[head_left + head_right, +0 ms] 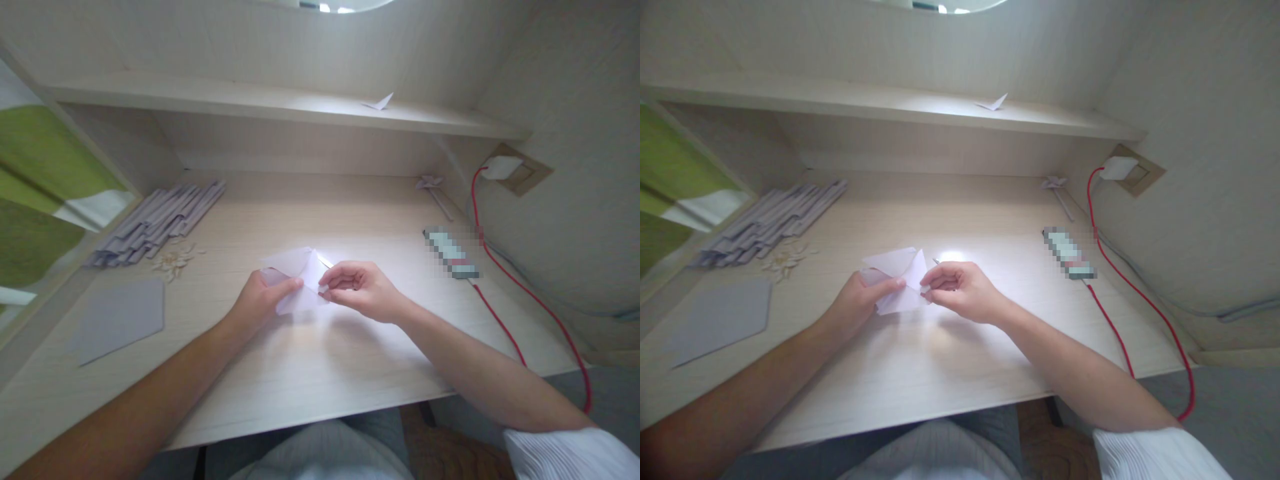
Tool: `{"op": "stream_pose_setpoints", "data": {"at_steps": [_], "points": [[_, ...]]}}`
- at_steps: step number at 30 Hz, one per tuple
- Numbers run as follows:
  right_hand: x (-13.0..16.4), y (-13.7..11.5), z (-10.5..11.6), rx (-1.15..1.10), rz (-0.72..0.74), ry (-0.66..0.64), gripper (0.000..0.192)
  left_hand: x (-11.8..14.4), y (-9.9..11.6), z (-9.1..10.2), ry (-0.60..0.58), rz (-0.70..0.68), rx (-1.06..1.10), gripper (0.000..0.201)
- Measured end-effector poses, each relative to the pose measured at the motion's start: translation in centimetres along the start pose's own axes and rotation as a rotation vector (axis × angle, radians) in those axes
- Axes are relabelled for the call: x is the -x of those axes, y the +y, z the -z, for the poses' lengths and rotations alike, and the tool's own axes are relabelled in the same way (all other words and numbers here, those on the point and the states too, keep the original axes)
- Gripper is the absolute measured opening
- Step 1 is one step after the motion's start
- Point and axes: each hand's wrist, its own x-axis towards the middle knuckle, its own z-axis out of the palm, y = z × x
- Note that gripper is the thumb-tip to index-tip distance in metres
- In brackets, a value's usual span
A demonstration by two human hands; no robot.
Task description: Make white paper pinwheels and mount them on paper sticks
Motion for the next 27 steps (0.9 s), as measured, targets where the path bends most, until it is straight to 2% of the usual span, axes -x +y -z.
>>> {"op": "stream_pose_setpoints", "data": {"at_steps": [7, 13, 18, 22, 24, 27], "points": [[0.0, -1.0, 0.2, 0.177, 0.002, -0.069, 0.012, 0.0, -0.4, 0.3, -0.008, 0.049, 0.01, 0.029], [0.2, -1.2, 0.5, 0.233, 0.049, -0.086, 0.01, -0.1, -0.1, 0.4, 0.022, 0.056, 0.012, 0.03], [0.0, -3.1, 1.4, 0.388, 0.137, -0.078, 0.02, -0.5, -0.1, 0.7, 0.035, 0.047, 0.013, 0.029], [-2.7, -5.2, 1.8, 0.477, 0.259, 0.247, 0.018, -1.1, 1.0, 0.4, 0.034, 0.037, -0.009, 0.03], [-4.9, -6.0, 1.9, 0.511, 0.325, 0.255, 0.019, -1.9, 2.1, 0.3, 0.016, 0.015, -0.026, 0.028], [-8.1, -7.0, 2.3, 0.354, 0.242, 0.159, 0.013, -3.7, 4.2, 0.3, -0.004, -0.037, -0.085, 0.025]]}}
